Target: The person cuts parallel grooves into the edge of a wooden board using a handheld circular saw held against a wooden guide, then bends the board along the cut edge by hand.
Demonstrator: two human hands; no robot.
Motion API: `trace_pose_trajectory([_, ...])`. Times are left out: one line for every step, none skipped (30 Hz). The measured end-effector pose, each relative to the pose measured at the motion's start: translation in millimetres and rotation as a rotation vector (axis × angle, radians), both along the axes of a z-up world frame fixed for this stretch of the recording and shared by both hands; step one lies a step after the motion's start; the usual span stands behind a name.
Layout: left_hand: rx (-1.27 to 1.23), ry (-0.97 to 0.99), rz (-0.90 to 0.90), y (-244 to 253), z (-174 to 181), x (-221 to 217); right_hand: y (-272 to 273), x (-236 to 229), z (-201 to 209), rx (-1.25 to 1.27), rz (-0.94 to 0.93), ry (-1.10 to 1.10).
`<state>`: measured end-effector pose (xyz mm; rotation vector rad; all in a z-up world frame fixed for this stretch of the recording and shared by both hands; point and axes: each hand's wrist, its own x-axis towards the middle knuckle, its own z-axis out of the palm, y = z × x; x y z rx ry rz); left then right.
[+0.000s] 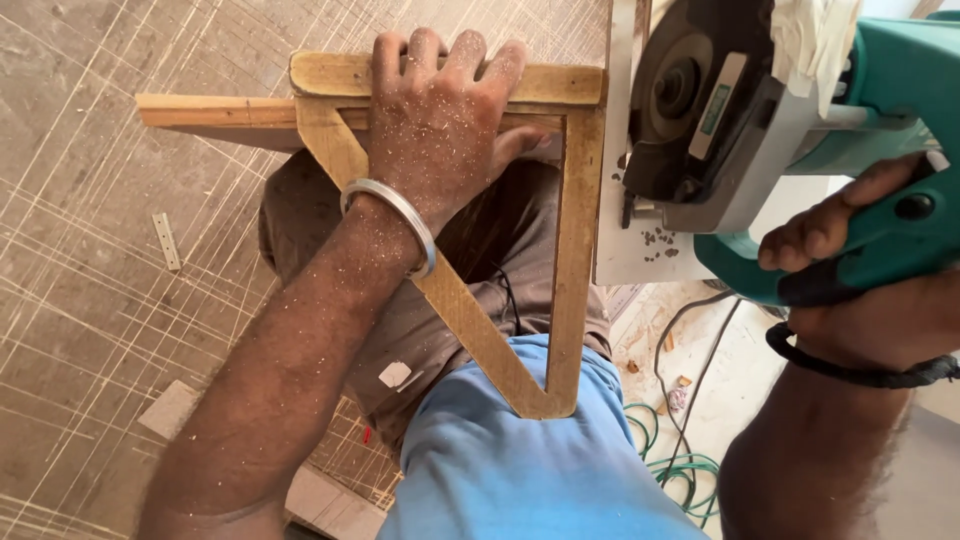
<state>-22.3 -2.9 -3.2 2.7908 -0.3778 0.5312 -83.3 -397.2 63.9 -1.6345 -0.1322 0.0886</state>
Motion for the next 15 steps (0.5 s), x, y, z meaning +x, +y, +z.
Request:
trace_pose_trajectory([0.013, -0.002, 0.005, 0.4, 0.5, -0.6, -2.1, -1.0, -1.0, 0.008, 0.017, 0.006])
trace_pose_trajectory([0.026, -0.008, 0.01, 0.8, 1.0, 0.3, -4.1, -0.8, -2.4, 0.017, 0.034, 0.007])
trace_pose_trajectory([0.028, -0.009, 0.01, 1.3, 0.2, 1.0, -8.6, -3.4, -4.3, 0.019, 0.034, 0.006])
trace_pose_trajectory([0.032, -0.035, 0.015, 1.1, -0.7, 0.3, -13.6, -6.9, -5.0, 0.1, 0.024, 0.062])
trace_pose_trajectory([0.037, -0.06, 0.02, 0.9, -1.7, -0.1, -18.6, -10.2, -5.7, 0.182, 0.013, 0.117])
trace_pose_trajectory([0.035, -0.056, 0.02, 1.7, -4.6, 3.4, -21.6, -15.0, -4.6, 0.18, 0.013, 0.121])
trace_pose_trajectory([0.047, -0.046, 0.02, 2.4, -7.5, 7.1, -24.7, -19.7, -3.5, 0.174, 0.029, 0.136])
trace_pose_trajectory([0.058, -0.035, 0.02, 2.6, -10.4, 10.9, -28.3, -24.3, -1.8, 0.167, 0.044, 0.151])
trace_pose_trajectory([0.055, -0.031, 0.02, 2.6, -10.2, 11.6, -29.9, -32.0, -1.7, 0.164, 0.043, 0.156])
trace_pose_trajectory([0.065, -0.048, 0.027, 3.5, -9.6, 14.0, -30.6, -39.3, -2.5, 0.255, -0.007, 0.191])
trace_pose_trajectory([0.076, -0.066, 0.034, 4.4, -8.8, 16.2, -31.2, -46.7, -3.2, 0.346, -0.057, 0.226])
trace_pose_trajectory([0.074, -0.068, 0.032, 5.2, -6.8, 16.6, -21.0, -50.9, 4.0, 0.345, -0.058, 0.224])
trace_pose_trajectory([0.068, -0.072, 0.028, 5.8, -5.0, 16.6, -10.9, -55.4, 11.1, 0.228, -0.088, 0.187])
trace_pose_trajectory([0.065, -0.072, 0.024, 6.9, -3.4, 15.1, -0.6, -61.0, 17.5, 0.113, -0.118, 0.154])
trace_pose_trajectory([0.064, -0.069, 0.022, 6.7, -2.9, 15.2, -11.5, -63.3, 12.1, 0.113, -0.12, 0.156])
